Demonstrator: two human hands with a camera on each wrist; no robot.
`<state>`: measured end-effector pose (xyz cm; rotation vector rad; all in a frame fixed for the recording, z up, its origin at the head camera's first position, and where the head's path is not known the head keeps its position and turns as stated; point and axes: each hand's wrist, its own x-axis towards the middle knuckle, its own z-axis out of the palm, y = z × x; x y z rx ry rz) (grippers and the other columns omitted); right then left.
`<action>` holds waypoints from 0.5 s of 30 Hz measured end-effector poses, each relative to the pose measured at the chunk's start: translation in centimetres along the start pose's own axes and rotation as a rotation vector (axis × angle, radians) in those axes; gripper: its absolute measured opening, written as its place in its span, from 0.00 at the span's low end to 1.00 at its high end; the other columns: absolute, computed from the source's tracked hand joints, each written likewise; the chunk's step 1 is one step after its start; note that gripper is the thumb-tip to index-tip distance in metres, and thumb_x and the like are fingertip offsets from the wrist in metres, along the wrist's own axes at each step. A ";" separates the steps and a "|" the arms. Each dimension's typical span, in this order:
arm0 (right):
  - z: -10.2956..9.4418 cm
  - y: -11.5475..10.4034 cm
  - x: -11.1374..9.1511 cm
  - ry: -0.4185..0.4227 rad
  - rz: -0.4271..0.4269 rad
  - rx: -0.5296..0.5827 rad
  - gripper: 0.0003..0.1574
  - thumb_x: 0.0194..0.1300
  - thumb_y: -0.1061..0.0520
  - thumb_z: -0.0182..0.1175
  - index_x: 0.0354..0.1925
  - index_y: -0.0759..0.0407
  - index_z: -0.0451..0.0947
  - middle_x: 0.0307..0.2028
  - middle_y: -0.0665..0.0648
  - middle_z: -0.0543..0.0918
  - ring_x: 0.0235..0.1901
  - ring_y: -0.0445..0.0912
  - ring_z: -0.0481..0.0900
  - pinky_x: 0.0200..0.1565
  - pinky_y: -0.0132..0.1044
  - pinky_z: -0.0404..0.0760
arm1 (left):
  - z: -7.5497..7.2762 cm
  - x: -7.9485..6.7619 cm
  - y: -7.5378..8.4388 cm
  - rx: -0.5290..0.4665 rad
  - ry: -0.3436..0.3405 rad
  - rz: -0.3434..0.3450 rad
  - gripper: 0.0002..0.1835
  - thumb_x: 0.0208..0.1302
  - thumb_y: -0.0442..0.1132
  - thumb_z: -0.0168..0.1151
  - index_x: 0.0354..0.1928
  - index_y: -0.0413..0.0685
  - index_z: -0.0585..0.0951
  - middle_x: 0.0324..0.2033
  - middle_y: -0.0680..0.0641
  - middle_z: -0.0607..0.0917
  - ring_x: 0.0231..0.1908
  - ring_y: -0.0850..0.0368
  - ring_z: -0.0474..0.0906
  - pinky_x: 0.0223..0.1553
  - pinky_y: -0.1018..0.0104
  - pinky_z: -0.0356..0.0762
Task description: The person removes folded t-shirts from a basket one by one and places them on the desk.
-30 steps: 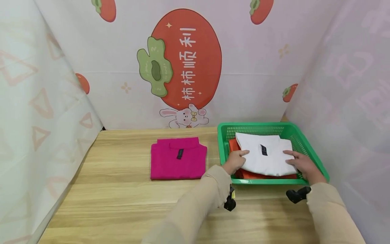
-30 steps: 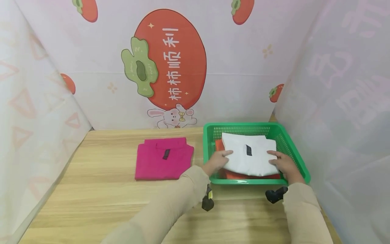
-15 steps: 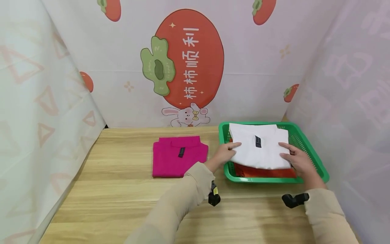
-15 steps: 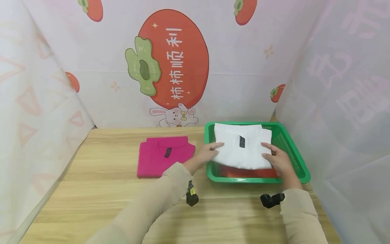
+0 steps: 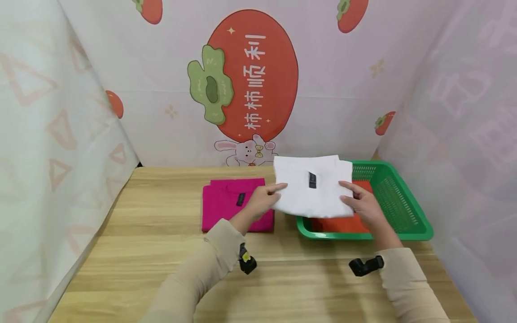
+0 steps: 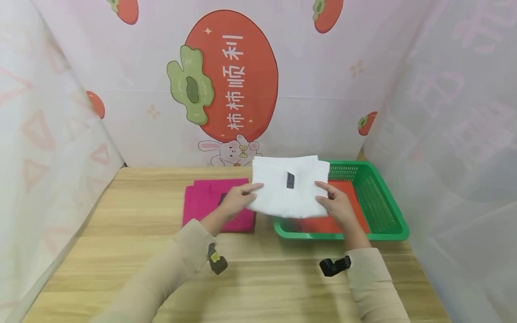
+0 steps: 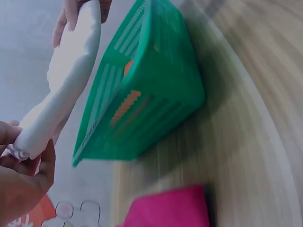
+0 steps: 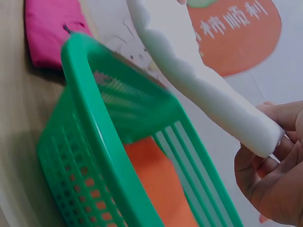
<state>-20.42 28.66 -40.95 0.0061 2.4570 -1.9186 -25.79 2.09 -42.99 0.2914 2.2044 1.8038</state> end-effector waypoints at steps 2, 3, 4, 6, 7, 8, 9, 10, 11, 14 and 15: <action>1.4 -0.2 0.6 -0.014 0.017 0.012 0.33 0.58 0.58 0.55 0.60 0.64 0.59 0.35 0.54 0.69 0.26 0.38 0.70 0.27 0.28 0.72 | -1.5 -0.5 -0.3 0.005 0.014 -0.001 0.18 0.58 0.30 0.51 0.50 0.51 0.77 0.55 0.51 0.69 0.48 0.57 0.68 0.39 0.67 0.71; 2.1 -0.2 0.8 -0.024 0.027 0.014 0.33 0.58 0.58 0.55 0.60 0.64 0.59 0.37 0.56 0.69 0.28 0.39 0.71 0.28 0.29 0.73 | -2.2 -0.8 -0.5 0.010 0.025 -0.005 0.18 0.57 0.31 0.51 0.49 0.51 0.77 0.54 0.51 0.70 0.47 0.57 0.68 0.39 0.67 0.71; 2.8 -0.3 1.0 -0.032 0.037 0.017 0.33 0.58 0.58 0.55 0.60 0.63 0.59 0.39 0.58 0.69 0.29 0.40 0.72 0.30 0.30 0.74 | -2.9 -1.0 -0.6 0.022 0.035 -0.007 0.17 0.57 0.31 0.52 0.49 0.50 0.77 0.54 0.51 0.70 0.48 0.58 0.68 0.39 0.68 0.71; 4.1 -0.5 1.4 -0.050 0.049 0.018 0.32 0.58 0.59 0.55 0.60 0.62 0.60 0.42 0.62 0.69 0.32 0.42 0.73 0.31 0.32 0.75 | -4.1 -1.5 -0.9 0.032 0.057 -0.015 0.17 0.57 0.31 0.52 0.49 0.50 0.77 0.53 0.52 0.71 0.47 0.57 0.69 0.39 0.67 0.71; 4.8 -0.6 1.5 -0.056 0.052 0.016 0.31 0.58 0.60 0.55 0.60 0.62 0.60 0.42 0.63 0.68 0.32 0.43 0.72 0.32 0.32 0.75 | -4.8 -1.7 -1.1 0.035 0.069 -0.022 0.17 0.57 0.31 0.52 0.49 0.50 0.77 0.53 0.52 0.71 0.47 0.57 0.69 0.39 0.67 0.71; 5.5 -0.7 1.7 -0.064 0.053 0.011 0.31 0.59 0.60 0.54 0.60 0.61 0.60 0.42 0.64 0.68 0.32 0.44 0.72 0.32 0.33 0.75 | -5.4 -2.0 -1.2 0.043 0.083 -0.024 0.17 0.57 0.31 0.52 0.48 0.50 0.78 0.52 0.52 0.72 0.47 0.57 0.68 0.39 0.67 0.71; 6.2 -0.9 1.8 -0.072 0.053 0.007 0.30 0.59 0.61 0.54 0.60 0.60 0.61 0.40 0.64 0.68 0.31 0.44 0.71 0.31 0.33 0.75 | -6.1 -2.3 -1.3 0.049 0.099 -0.032 0.16 0.57 0.31 0.52 0.48 0.50 0.78 0.52 0.52 0.72 0.48 0.57 0.68 0.40 0.67 0.71; 6.9 -1.0 2.0 -0.082 0.048 -0.002 0.29 0.59 0.62 0.54 0.60 0.60 0.62 0.39 0.63 0.68 0.31 0.45 0.70 0.31 0.32 0.75 | -6.8 -2.5 -1.4 0.050 0.114 -0.030 0.16 0.57 0.31 0.52 0.48 0.49 0.78 0.52 0.51 0.72 0.49 0.57 0.68 0.40 0.66 0.71; 7.6 -1.2 2.1 -0.095 0.036 -0.013 0.29 0.59 0.62 0.54 0.59 0.60 0.62 0.38 0.62 0.68 0.31 0.45 0.69 0.31 0.31 0.74 | -7.4 -3.0 -1.2 0.052 0.133 -0.040 0.16 0.57 0.30 0.52 0.48 0.48 0.78 0.52 0.50 0.72 0.49 0.56 0.68 0.40 0.65 0.71; 10.2 -1.5 2.7 -0.121 0.022 -0.030 0.28 0.58 0.66 0.53 0.58 0.61 0.64 0.31 0.58 0.66 0.27 0.46 0.65 0.27 0.30 0.70 | -9.7 -3.9 -1.8 0.063 0.181 -0.041 0.16 0.58 0.30 0.51 0.47 0.46 0.78 0.52 0.48 0.72 0.50 0.56 0.66 0.42 0.65 0.69; 11.1 -1.5 3.0 -0.127 0.019 -0.037 0.28 0.57 0.66 0.54 0.57 0.61 0.65 0.29 0.57 0.65 0.26 0.46 0.63 0.26 0.30 0.69 | -10.5 -4.1 -2.1 0.070 0.196 -0.048 0.16 0.58 0.30 0.50 0.47 0.46 0.78 0.52 0.47 0.72 0.50 0.55 0.66 0.42 0.65 0.69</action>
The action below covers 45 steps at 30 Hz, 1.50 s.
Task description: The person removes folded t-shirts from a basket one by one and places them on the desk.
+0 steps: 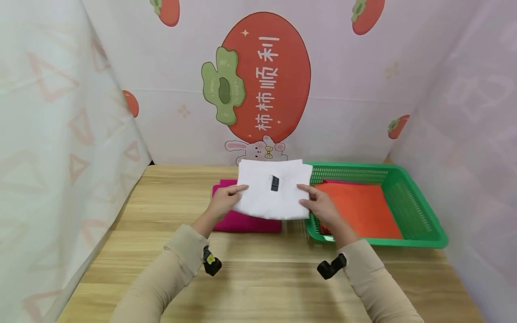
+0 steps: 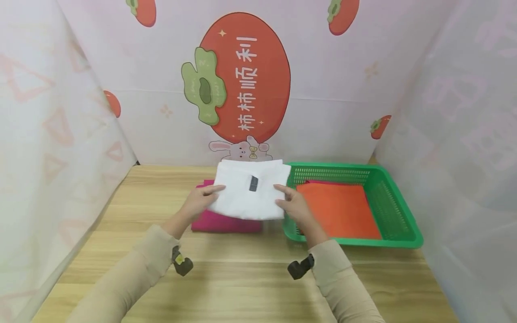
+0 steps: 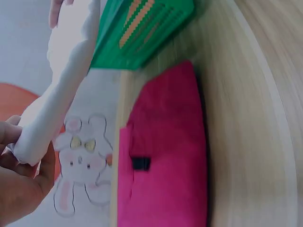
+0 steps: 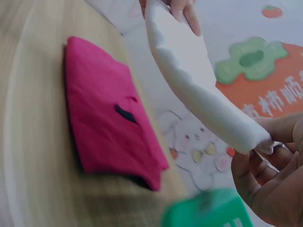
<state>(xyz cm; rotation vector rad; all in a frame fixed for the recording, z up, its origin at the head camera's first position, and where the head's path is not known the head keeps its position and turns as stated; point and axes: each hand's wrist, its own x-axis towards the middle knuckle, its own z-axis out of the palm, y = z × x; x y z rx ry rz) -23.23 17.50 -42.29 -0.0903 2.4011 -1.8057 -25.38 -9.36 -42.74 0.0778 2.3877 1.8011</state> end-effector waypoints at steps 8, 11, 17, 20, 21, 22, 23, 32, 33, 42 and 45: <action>6.9 0.1 2.9 -0.078 0.032 0.002 0.29 0.54 0.70 0.54 0.56 0.60 0.67 0.30 0.58 0.70 0.28 0.45 0.68 0.29 0.34 0.73 | -5.8 -0.8 -3.3 0.133 0.095 -0.051 0.18 0.58 0.32 0.47 0.50 0.43 0.76 0.54 0.40 0.68 0.55 0.48 0.61 0.48 0.58 0.65; 9.6 -0.1 3.6 -0.102 0.059 0.007 0.29 0.54 0.69 0.55 0.55 0.58 0.68 0.33 0.60 0.70 0.29 0.45 0.68 0.29 0.34 0.74 | -7.8 -1.4 -4.3 0.163 0.124 -0.075 0.18 0.57 0.31 0.46 0.50 0.41 0.75 0.55 0.38 0.67 0.55 0.47 0.59 0.47 0.58 0.65; 14.6 0.3 4.9 -0.152 0.112 0.000 0.31 0.53 0.70 0.55 0.56 0.54 0.68 0.43 0.60 0.69 0.26 0.43 0.65 0.25 0.30 0.69 | -11.5 -2.3 -5.5 0.270 0.165 -0.118 0.19 0.58 0.32 0.44 0.51 0.40 0.74 0.56 0.35 0.64 0.49 0.46 0.63 0.33 0.65 0.66; 16.7 0.6 5.5 -0.187 0.123 0.035 0.32 0.53 0.71 0.54 0.57 0.54 0.67 0.51 0.58 0.67 0.22 0.42 0.62 0.22 0.29 0.66 | -13.0 -2.5 -5.8 0.312 0.187 -0.129 0.19 0.58 0.33 0.43 0.51 0.40 0.74 0.55 0.33 0.64 0.37 0.47 0.67 0.22 0.68 0.63; 17.3 0.6 5.7 -0.191 0.126 0.040 0.32 0.53 0.71 0.53 0.57 0.54 0.67 0.52 0.57 0.67 0.20 0.41 0.61 0.21 0.29 0.65 | -13.5 -2.6 -5.9 0.324 0.193 -0.136 0.19 0.58 0.33 0.43 0.51 0.40 0.74 0.54 0.32 0.65 0.31 0.48 0.67 0.19 0.68 0.62; 18.0 0.5 5.8 -0.195 0.125 0.045 0.32 0.53 0.72 0.53 0.57 0.54 0.67 0.52 0.57 0.67 0.21 0.40 0.62 0.21 0.29 0.66 | -14.0 -2.7 -6.0 0.344 0.204 -0.138 0.19 0.58 0.33 0.43 0.51 0.40 0.74 0.54 0.32 0.66 0.28 0.51 0.66 0.17 0.69 0.61; 18.6 0.4 5.9 -0.200 0.123 0.060 0.32 0.53 0.73 0.52 0.57 0.55 0.67 0.51 0.58 0.68 0.18 0.40 0.60 0.20 0.28 0.64 | -14.5 -2.8 -6.1 0.356 0.212 -0.146 0.20 0.57 0.33 0.42 0.51 0.40 0.74 0.53 0.32 0.66 0.25 0.53 0.64 0.15 0.69 0.60; 23.1 -0.4 6.6 -0.248 0.179 0.188 0.32 0.52 0.76 0.49 0.56 0.59 0.66 0.40 0.56 0.73 0.26 0.43 0.72 0.27 0.36 0.75 | -17.4 -4.0 -6.9 0.418 0.277 -0.212 0.21 0.55 0.33 0.41 0.51 0.37 0.74 0.41 0.30 0.71 0.10 0.61 0.53 0.11 0.69 0.57; 23.5 -0.5 6.7 -0.251 0.186 0.201 0.33 0.52 0.77 0.49 0.56 0.59 0.66 0.41 0.57 0.73 0.29 0.44 0.73 0.29 0.38 0.76 | -17.6 -4.1 -7.0 0.421 0.282 -0.217 0.21 0.55 0.32 0.40 0.51 0.37 0.73 0.42 0.30 0.71 0.11 0.59 0.57 0.11 0.68 0.57; 26.2 -0.7 7.1 -0.289 0.214 0.253 0.37 0.49 0.78 0.49 0.58 0.58 0.64 0.58 0.58 0.62 0.44 0.46 0.65 0.25 0.36 0.70 | -19.1 -4.1 -8.2 0.529 0.329 -0.263 0.22 0.53 0.33 0.39 0.50 0.38 0.74 0.40 0.29 0.73 0.15 0.54 0.58 0.13 0.69 0.56; 26.8 -0.4 6.7 -0.311 0.257 0.251 0.36 0.49 0.78 0.49 0.58 0.61 0.63 0.58 0.60 0.62 0.49 0.50 0.66 0.35 0.42 0.74 | -19.0 -4.0 -9.0 0.599 0.320 -0.223 0.21 0.52 0.33 0.40 0.47 0.36 0.75 0.23 0.35 0.73 0.13 0.56 0.56 0.12 0.69 0.55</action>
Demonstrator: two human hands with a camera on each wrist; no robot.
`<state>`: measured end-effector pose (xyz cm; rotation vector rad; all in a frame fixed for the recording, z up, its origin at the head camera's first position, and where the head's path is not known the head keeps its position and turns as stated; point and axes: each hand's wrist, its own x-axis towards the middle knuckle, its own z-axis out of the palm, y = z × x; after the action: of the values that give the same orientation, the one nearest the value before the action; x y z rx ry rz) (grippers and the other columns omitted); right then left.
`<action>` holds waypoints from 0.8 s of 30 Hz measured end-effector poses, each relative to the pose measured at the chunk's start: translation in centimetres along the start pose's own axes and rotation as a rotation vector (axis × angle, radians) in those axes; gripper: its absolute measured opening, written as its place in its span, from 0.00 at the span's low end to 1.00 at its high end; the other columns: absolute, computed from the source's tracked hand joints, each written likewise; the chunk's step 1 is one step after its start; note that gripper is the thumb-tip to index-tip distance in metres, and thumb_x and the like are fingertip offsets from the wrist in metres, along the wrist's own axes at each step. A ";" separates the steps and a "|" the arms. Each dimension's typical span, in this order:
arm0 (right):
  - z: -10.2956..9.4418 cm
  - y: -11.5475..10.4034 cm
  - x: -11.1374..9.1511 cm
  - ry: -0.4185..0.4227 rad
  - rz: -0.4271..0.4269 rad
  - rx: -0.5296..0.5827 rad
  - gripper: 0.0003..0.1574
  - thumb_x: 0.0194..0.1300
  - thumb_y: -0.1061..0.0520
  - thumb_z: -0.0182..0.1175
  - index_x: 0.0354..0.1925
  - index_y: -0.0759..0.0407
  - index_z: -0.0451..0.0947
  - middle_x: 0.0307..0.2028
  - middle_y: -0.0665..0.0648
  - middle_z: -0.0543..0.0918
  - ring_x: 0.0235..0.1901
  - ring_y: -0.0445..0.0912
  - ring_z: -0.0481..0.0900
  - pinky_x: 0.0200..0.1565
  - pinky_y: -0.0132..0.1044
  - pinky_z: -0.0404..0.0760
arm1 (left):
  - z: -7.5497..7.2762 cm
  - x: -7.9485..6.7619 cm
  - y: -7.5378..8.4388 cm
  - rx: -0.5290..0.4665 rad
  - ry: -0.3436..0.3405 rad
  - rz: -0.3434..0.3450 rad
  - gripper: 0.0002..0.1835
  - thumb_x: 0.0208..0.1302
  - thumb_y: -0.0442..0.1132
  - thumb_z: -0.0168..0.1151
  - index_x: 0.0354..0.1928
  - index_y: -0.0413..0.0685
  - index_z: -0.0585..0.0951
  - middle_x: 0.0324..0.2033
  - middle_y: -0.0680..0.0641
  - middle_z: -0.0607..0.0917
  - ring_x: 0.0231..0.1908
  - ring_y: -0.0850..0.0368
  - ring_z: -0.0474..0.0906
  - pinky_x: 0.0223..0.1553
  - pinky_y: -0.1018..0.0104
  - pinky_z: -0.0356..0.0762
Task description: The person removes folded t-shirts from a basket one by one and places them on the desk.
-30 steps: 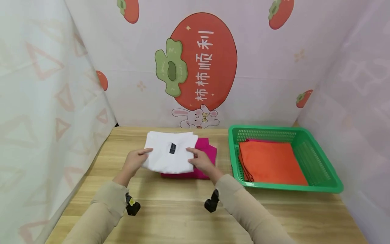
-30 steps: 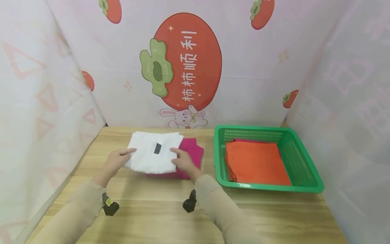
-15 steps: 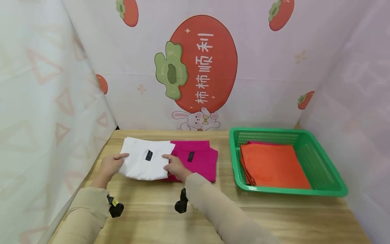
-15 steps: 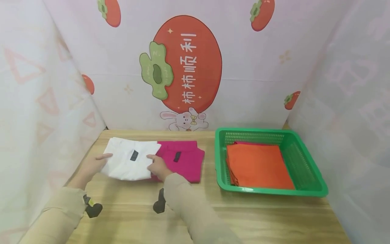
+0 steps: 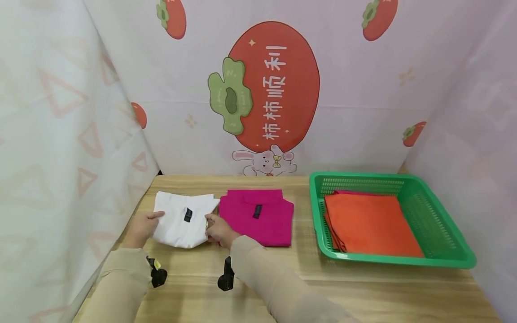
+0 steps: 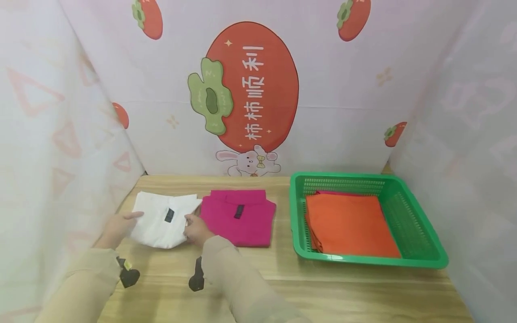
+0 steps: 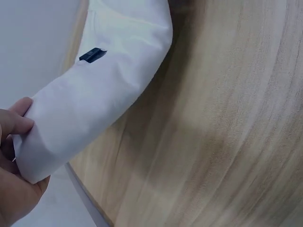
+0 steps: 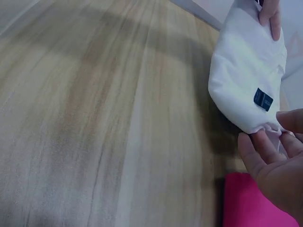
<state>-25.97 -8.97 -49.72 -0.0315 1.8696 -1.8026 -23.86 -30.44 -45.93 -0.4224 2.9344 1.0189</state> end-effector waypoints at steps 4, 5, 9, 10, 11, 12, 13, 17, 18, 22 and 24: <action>0.5 0.9 -0.1 -0.020 0.035 0.001 0.34 0.52 0.76 0.50 0.58 0.63 0.61 0.58 0.65 0.60 0.55 0.55 0.61 0.42 0.49 0.71 | 0.6 0.1 -1.1 0.039 0.028 0.034 0.20 0.52 0.31 0.40 0.45 0.35 0.77 0.21 0.38 0.74 0.21 0.49 0.65 0.15 0.67 0.57; 0.5 1.1 -0.1 -0.021 0.040 -0.006 0.34 0.52 0.76 0.50 0.59 0.64 0.60 0.58 0.65 0.60 0.54 0.56 0.62 0.42 0.50 0.71 | 0.7 0.1 -1.3 0.036 0.039 0.037 0.20 0.51 0.31 0.40 0.44 0.34 0.77 0.24 0.36 0.76 0.24 0.47 0.67 0.16 0.66 0.58; 0.5 1.8 -0.2 -0.026 0.051 -0.070 0.31 0.55 0.72 0.49 0.59 0.66 0.59 0.57 0.66 0.61 0.52 0.57 0.64 0.43 0.50 0.70 | 1.0 0.1 -2.1 0.030 0.046 0.000 0.21 0.49 0.29 0.39 0.44 0.32 0.76 0.34 0.30 0.76 0.31 0.42 0.68 0.19 0.66 0.59; 0.5 1.9 -0.2 -0.030 0.056 -0.086 0.31 0.56 0.71 0.49 0.59 0.67 0.58 0.57 0.65 0.60 0.53 0.58 0.63 0.43 0.50 0.70 | 1.0 0.1 -2.2 0.039 0.040 -0.011 0.21 0.49 0.29 0.39 0.44 0.32 0.76 0.37 0.29 0.75 0.31 0.41 0.68 0.20 0.66 0.59; 0.5 1.9 -0.3 -0.034 0.062 -0.096 0.31 0.56 0.70 0.49 0.59 0.67 0.58 0.57 0.65 0.60 0.53 0.58 0.63 0.44 0.50 0.70 | 1.0 0.1 -2.3 0.045 0.035 -0.020 0.21 0.48 0.29 0.39 0.43 0.32 0.76 0.40 0.28 0.74 0.32 0.41 0.68 0.21 0.66 0.60; 0.5 2.0 -0.3 -0.037 0.066 -0.106 0.31 0.57 0.68 0.50 0.59 0.67 0.57 0.57 0.65 0.60 0.53 0.59 0.63 0.44 0.50 0.69 | 1.0 0.0 -2.4 0.054 0.025 -0.030 0.21 0.48 0.29 0.39 0.44 0.32 0.76 0.42 0.28 0.73 0.32 0.41 0.68 0.22 0.67 0.60; 0.4 2.0 -0.4 -0.040 0.069 -0.116 0.31 0.57 0.67 0.50 0.60 0.67 0.57 0.58 0.64 0.60 0.53 0.59 0.63 0.45 0.50 0.68 | 0.9 0.0 -2.4 0.055 0.017 -0.044 0.21 0.48 0.29 0.38 0.44 0.32 0.76 0.44 0.27 0.71 0.33 0.41 0.68 0.23 0.66 0.61; 0.2 1.8 -0.3 -0.048 0.071 -0.161 0.32 0.57 0.63 0.53 0.59 0.67 0.57 0.57 0.64 0.61 0.53 0.58 0.63 0.46 0.49 0.68 | 0.8 0.1 -2.7 0.059 -0.023 -0.063 0.21 0.51 0.31 0.40 0.45 0.32 0.75 0.47 0.28 0.68 0.37 0.40 0.68 0.31 0.62 0.66; 0.2 1.7 -0.4 -0.053 0.068 -0.169 0.32 0.57 0.63 0.53 0.59 0.68 0.57 0.57 0.63 0.61 0.54 0.57 0.63 0.46 0.48 0.68 | 0.7 0.0 -2.7 0.055 -0.047 -0.067 0.20 0.52 0.31 0.41 0.46 0.31 0.74 0.48 0.28 0.68 0.40 0.38 0.68 0.34 0.59 0.67; -0.1 1.3 -0.7 -0.076 0.060 -0.193 0.32 0.58 0.61 0.53 0.58 0.69 0.58 0.57 0.63 0.62 0.53 0.56 0.64 0.45 0.48 0.69 | 0.3 -0.1 -2.3 0.034 -0.128 -0.062 0.21 0.56 0.34 0.42 0.47 0.23 0.70 0.49 0.27 0.67 0.50 0.32 0.61 0.47 0.48 0.61; -0.2 1.0 -0.9 -0.086 0.058 -0.222 0.31 0.58 0.60 0.53 0.58 0.68 0.59 0.56 0.61 0.64 0.52 0.56 0.65 0.45 0.47 0.70 | 0.0 -0.1 -2.2 0.034 -0.151 -0.051 0.22 0.57 0.35 0.42 0.47 0.20 0.68 0.48 0.25 0.67 0.50 0.31 0.60 0.48 0.48 0.61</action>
<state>-24.91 -8.34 -50.32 -0.1315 1.9788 -1.5240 -23.16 -32.10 -47.26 -0.3989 2.7889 0.9489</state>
